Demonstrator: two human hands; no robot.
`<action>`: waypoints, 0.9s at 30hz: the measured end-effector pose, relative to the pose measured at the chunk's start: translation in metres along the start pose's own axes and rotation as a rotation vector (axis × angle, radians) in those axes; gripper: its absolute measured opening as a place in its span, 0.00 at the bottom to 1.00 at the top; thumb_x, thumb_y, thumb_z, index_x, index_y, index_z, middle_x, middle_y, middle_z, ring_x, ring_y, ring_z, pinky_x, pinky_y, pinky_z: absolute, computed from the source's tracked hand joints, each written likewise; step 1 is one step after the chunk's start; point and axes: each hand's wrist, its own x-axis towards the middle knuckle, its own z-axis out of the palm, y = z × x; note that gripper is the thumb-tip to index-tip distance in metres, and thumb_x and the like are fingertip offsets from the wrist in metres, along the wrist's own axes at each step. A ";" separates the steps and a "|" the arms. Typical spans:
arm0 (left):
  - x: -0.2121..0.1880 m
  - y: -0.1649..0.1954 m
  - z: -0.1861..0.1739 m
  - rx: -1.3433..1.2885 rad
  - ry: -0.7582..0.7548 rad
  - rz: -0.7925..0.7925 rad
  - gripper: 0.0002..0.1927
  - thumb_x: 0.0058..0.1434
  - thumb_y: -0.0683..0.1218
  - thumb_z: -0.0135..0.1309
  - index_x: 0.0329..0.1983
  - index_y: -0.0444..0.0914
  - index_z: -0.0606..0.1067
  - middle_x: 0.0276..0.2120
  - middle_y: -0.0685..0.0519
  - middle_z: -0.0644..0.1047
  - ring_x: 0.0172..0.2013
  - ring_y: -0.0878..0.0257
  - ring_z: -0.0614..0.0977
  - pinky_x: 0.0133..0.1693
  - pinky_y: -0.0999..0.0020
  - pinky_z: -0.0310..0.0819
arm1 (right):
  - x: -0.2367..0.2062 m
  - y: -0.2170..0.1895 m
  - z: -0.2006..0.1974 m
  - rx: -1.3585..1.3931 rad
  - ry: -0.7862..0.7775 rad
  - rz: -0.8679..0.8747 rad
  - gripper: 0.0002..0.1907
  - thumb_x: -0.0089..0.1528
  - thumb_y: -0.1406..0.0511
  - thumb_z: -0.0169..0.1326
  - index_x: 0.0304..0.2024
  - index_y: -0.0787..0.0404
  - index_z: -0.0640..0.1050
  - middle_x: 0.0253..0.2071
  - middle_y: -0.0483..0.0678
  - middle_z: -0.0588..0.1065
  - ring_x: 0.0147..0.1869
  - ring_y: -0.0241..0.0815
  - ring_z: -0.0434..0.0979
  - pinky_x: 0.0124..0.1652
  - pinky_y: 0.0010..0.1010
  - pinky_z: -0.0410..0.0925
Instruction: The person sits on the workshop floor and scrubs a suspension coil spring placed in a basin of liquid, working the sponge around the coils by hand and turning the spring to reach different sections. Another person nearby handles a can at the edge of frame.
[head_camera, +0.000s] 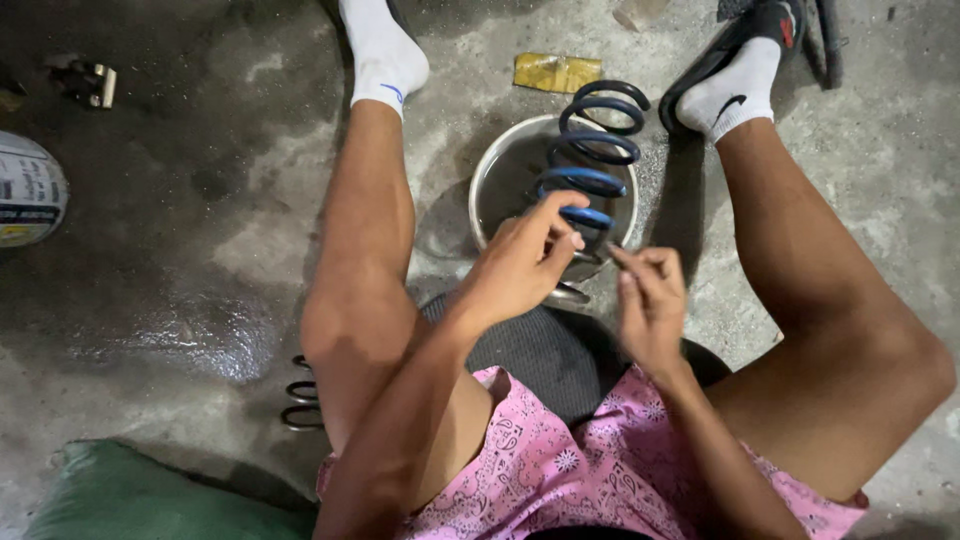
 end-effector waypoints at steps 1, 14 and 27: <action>0.001 -0.001 0.001 -0.012 0.013 0.009 0.16 0.68 0.40 0.52 0.58 0.37 0.70 0.33 0.48 0.79 0.34 0.57 0.82 0.38 0.64 0.76 | 0.001 -0.007 0.005 -0.008 -0.021 -0.027 0.17 0.67 0.75 0.51 0.58 0.65 0.79 0.44 0.51 0.66 0.46 0.42 0.70 0.44 0.28 0.66; 0.007 -0.005 0.012 -0.051 -0.006 -0.028 0.12 0.70 0.37 0.51 0.56 0.36 0.72 0.36 0.50 0.73 0.31 0.64 0.78 0.35 0.71 0.76 | 0.007 0.002 0.009 0.050 -0.041 -0.172 0.17 0.71 0.69 0.48 0.62 0.63 0.77 0.45 0.53 0.66 0.48 0.47 0.69 0.50 0.34 0.67; -0.002 -0.007 0.003 0.362 0.220 0.012 0.14 0.67 0.38 0.56 0.55 0.38 0.74 0.39 0.43 0.75 0.39 0.50 0.80 0.44 0.59 0.75 | -0.025 0.029 0.018 0.120 -0.040 0.102 0.19 0.73 0.67 0.43 0.63 0.65 0.76 0.40 0.50 0.67 0.43 0.41 0.68 0.45 0.29 0.64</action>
